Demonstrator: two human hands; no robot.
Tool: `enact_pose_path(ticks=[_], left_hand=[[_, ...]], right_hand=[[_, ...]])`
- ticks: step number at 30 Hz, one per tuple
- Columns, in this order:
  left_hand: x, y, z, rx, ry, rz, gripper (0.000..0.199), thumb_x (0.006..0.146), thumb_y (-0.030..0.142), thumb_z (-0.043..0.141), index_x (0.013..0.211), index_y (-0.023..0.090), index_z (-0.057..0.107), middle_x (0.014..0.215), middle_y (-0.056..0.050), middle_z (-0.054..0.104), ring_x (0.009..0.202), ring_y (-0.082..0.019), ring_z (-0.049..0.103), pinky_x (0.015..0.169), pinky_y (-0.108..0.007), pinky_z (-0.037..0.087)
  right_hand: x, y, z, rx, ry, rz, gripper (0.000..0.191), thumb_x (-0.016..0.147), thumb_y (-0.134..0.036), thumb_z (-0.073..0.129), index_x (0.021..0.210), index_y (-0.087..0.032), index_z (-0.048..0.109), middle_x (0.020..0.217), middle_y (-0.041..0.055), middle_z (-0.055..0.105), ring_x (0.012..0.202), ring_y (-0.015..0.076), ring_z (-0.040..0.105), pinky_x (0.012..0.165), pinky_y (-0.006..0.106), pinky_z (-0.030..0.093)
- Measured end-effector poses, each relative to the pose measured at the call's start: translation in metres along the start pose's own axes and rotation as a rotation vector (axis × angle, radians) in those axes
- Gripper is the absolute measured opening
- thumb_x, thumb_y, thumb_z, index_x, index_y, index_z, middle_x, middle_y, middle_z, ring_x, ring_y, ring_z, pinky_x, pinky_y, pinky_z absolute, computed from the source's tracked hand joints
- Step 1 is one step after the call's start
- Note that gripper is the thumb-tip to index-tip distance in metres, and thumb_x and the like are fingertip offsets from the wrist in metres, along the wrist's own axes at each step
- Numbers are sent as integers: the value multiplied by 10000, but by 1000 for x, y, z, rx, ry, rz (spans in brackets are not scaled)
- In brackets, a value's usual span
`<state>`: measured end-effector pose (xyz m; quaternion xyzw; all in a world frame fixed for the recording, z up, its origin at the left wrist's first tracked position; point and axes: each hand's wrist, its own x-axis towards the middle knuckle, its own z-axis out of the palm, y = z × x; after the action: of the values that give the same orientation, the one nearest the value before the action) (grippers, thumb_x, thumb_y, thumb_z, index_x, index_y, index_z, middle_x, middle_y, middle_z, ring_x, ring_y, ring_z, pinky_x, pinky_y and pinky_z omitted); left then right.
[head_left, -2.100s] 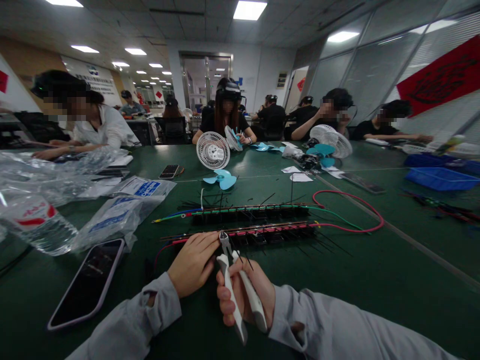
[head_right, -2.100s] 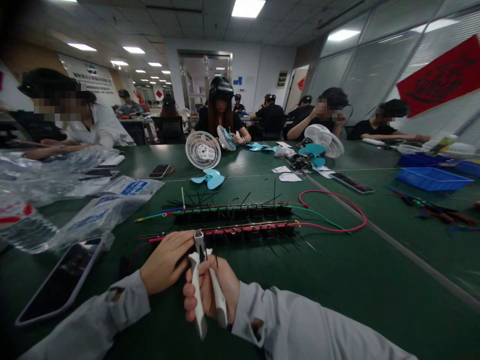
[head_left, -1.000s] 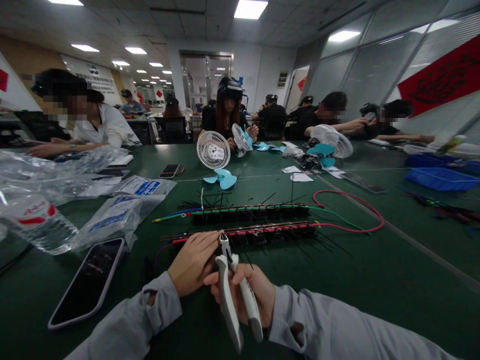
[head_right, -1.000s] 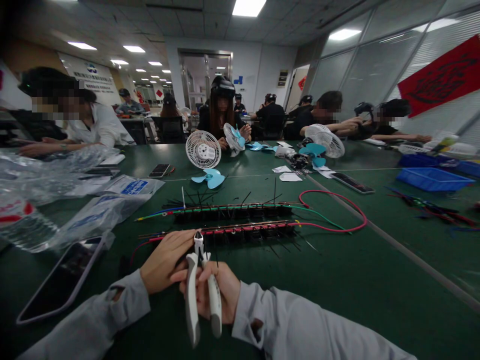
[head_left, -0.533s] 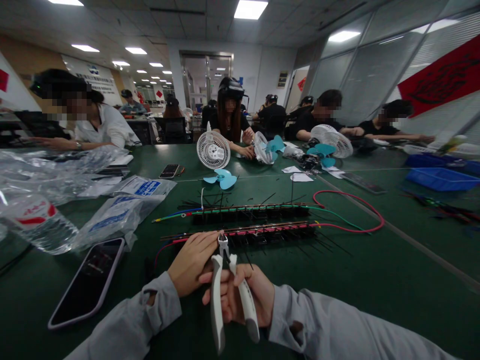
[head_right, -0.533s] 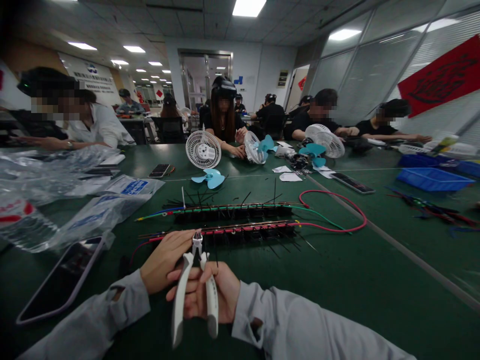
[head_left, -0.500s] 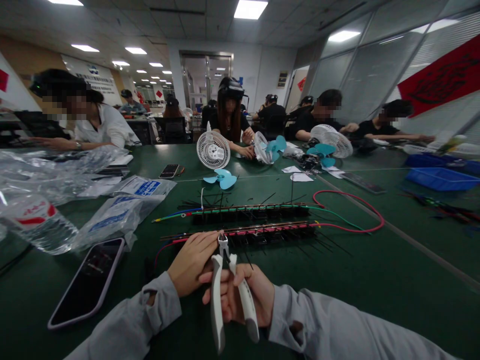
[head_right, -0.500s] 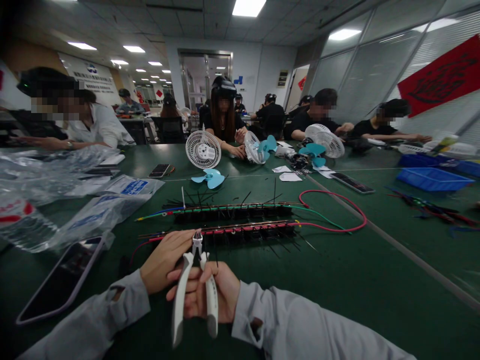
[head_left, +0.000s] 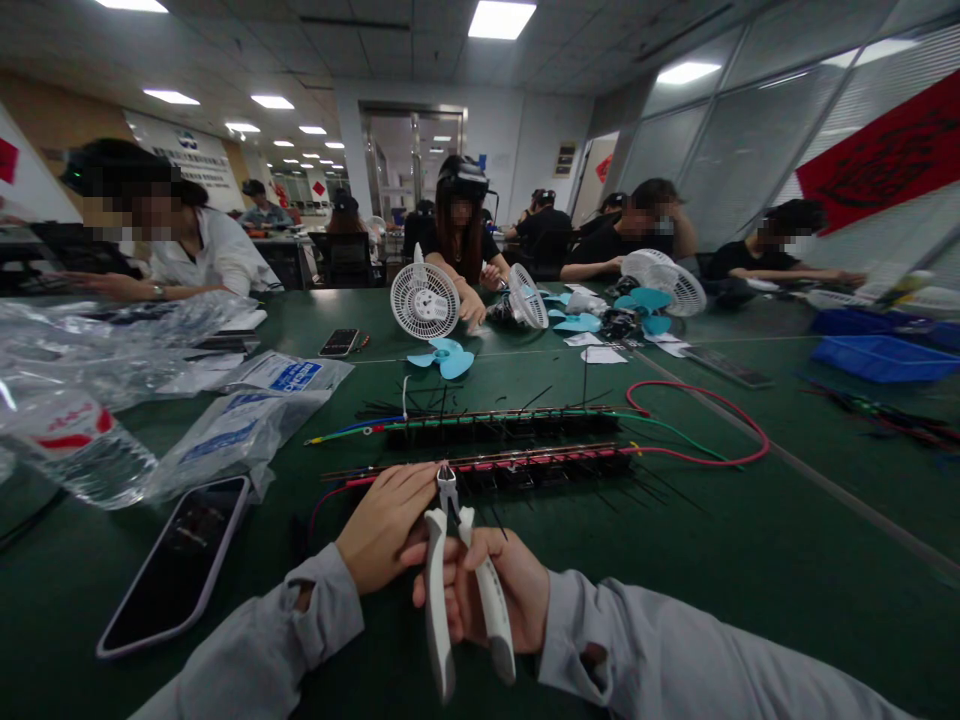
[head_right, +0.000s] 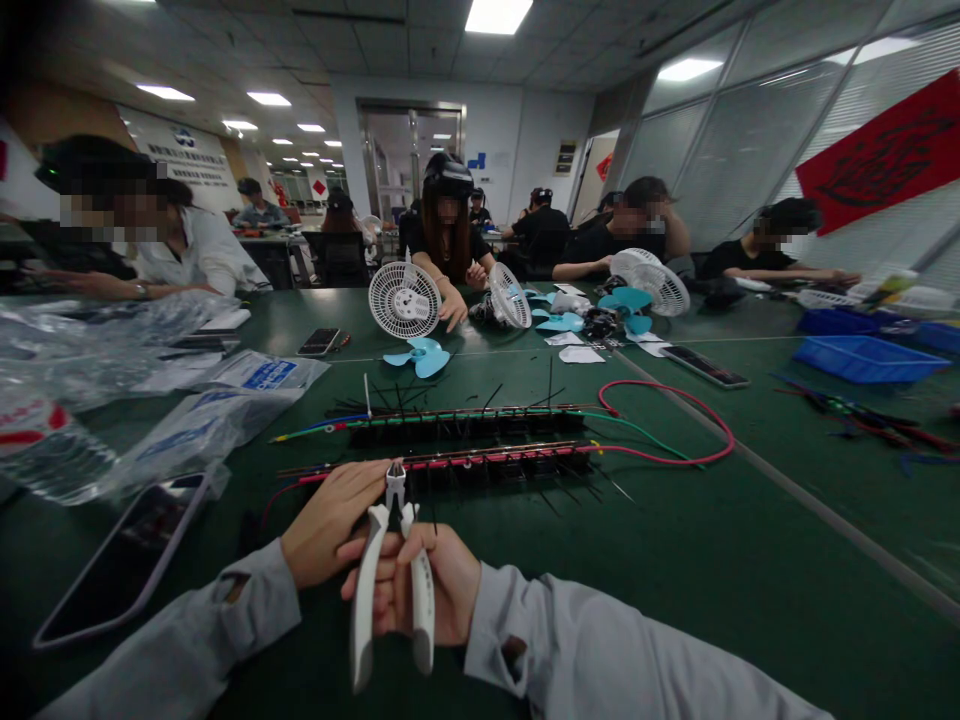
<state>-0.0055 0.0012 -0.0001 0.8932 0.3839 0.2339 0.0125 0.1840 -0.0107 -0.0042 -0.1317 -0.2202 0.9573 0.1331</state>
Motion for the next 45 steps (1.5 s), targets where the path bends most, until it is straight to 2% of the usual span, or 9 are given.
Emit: enact_pose_path(ticks=[5, 17, 23, 27, 30, 34, 45], left_hand=[[0, -1, 1, -10, 14, -1, 584, 755, 151, 494, 1333, 153, 415, 1344, -124, 497, 1243, -273, 425, 1023, -455, 337], [1, 1, 4, 3, 52, -18, 542, 798, 104, 458, 1335, 173, 420, 1330, -120, 509, 1227, -274, 446, 1006, -475, 357], [1, 1, 3, 12, 48, -23, 529, 801, 103, 454, 1326, 164, 427, 1332, -120, 507, 1226, -274, 446, 1010, -475, 353], [1, 2, 2, 13, 50, -29, 548, 782, 93, 459, 1323, 169, 432, 1326, -116, 512, 1225, -274, 446, 1011, -474, 354], [1, 3, 2, 24, 44, -38, 553, 779, 84, 455, 1326, 162, 427, 1332, -115, 506, 1232, -269, 438, 1023, -470, 344], [1, 3, 1, 31, 51, -40, 513, 794, 88, 436, 1302, 160, 451, 1331, -111, 509, 1229, -269, 441, 1024, -470, 343], [0, 3, 1, 43, 40, -42, 516, 780, 75, 440, 1290, 146, 456, 1337, -106, 505, 1234, -258, 434, 1027, -451, 346]], right_hand=[[0, -1, 1, 6, 21, 5, 472, 613, -261, 420, 1014, -42, 539, 854, 150, 629, 611, 126, 518, 602, 265, 367], [-2, 0, 7, 41, 110, -18, 352, 638, -239, 426, 939, -100, 544, 723, 62, 605, 497, 76, 426, 529, 215, 318], [-2, 1, 12, 61, 114, -81, 322, 602, -259, 435, 866, -113, 548, 752, 84, 610, 676, 155, 548, 705, 307, 389], [-2, 2, 13, 52, 40, -90, 304, 602, -288, 435, 830, -117, 541, 799, 99, 612, 768, 198, 574, 795, 383, 378], [-3, 2, 12, 55, -23, -48, 274, 648, -312, 421, 835, -134, 514, 748, 70, 588, 699, 190, 562, 732, 401, 393], [-5, 0, 11, 64, -37, -26, 255, 716, -353, 386, 832, -148, 486, 660, 26, 524, 568, 136, 481, 608, 331, 379], [-6, -1, 14, 61, 44, -1, 274, 741, -399, 383, 805, -156, 491, 613, 8, 474, 500, 128, 450, 536, 302, 365]])
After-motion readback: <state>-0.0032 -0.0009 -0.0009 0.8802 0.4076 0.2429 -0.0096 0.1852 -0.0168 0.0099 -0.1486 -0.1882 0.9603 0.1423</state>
